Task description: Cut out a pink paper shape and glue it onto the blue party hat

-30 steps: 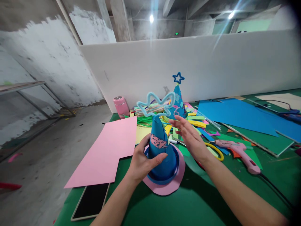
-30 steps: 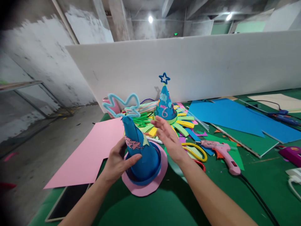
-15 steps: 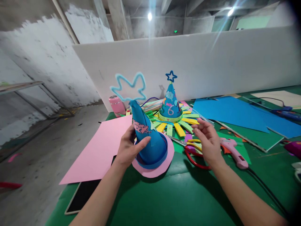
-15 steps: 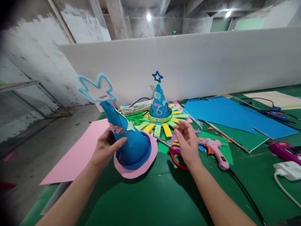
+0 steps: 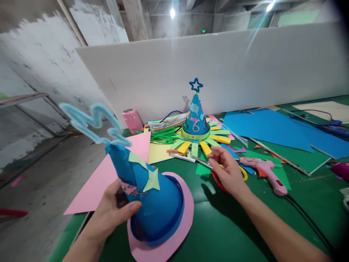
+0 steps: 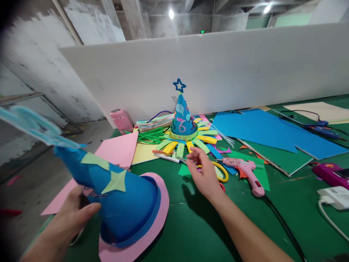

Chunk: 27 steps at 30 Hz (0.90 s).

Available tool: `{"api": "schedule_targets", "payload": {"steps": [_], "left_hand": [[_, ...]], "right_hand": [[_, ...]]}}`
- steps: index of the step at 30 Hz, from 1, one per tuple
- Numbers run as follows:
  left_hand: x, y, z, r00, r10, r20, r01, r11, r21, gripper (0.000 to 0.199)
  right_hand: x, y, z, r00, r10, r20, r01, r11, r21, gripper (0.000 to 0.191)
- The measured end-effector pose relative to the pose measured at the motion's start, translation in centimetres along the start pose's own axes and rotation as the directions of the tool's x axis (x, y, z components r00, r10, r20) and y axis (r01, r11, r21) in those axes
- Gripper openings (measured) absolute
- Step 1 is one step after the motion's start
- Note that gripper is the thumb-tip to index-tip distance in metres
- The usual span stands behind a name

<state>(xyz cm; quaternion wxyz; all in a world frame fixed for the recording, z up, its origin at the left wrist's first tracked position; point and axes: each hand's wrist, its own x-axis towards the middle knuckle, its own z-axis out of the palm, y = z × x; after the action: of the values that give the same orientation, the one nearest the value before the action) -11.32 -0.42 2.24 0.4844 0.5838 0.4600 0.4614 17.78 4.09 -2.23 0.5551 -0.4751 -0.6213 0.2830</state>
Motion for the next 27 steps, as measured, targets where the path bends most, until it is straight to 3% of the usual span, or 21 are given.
{"api": "schedule_targets", "payload": {"steps": [3, 6, 12, 19, 27], "left_hand": [[0.7, -0.4, -0.4, 1.000, 0.002, 0.004, -0.002, 1.000, 0.013, 0.037], [2.9, -0.7, 0.5, 0.997, 0.033, 0.069, -0.035, 0.999, 0.036, 0.037], [6.1, -0.5, 2.0, 0.983, 0.085, 0.162, -0.085, 0.996, -0.007, 0.037], [7.0, -0.8, 1.8, 0.980, 0.022, 0.196, -0.012, 0.998, -0.055, 0.043], [8.1, -1.2, 1.7, 0.968, 0.070, 0.239, -0.060, 0.997, -0.049, 0.037]], "right_hand": [[-0.4, -0.3, 1.2, 0.989, -0.031, 0.148, 0.050, 0.990, -0.133, 0.029], [-0.1, -0.3, 2.4, 0.961, -0.077, 0.265, 0.155, 0.944, -0.290, 0.032], [2.8, 1.0, 5.0, 0.910, -0.077, 0.407, 0.329, 0.732, -0.597, 0.032], [4.1, 1.6, 6.4, 0.904, 0.009, 0.428, 0.361, 0.521, -0.774, 0.022], [5.7, 2.0, 6.9, 0.935, 0.039, 0.353, 0.294, 0.473, -0.831, 0.024]]}}
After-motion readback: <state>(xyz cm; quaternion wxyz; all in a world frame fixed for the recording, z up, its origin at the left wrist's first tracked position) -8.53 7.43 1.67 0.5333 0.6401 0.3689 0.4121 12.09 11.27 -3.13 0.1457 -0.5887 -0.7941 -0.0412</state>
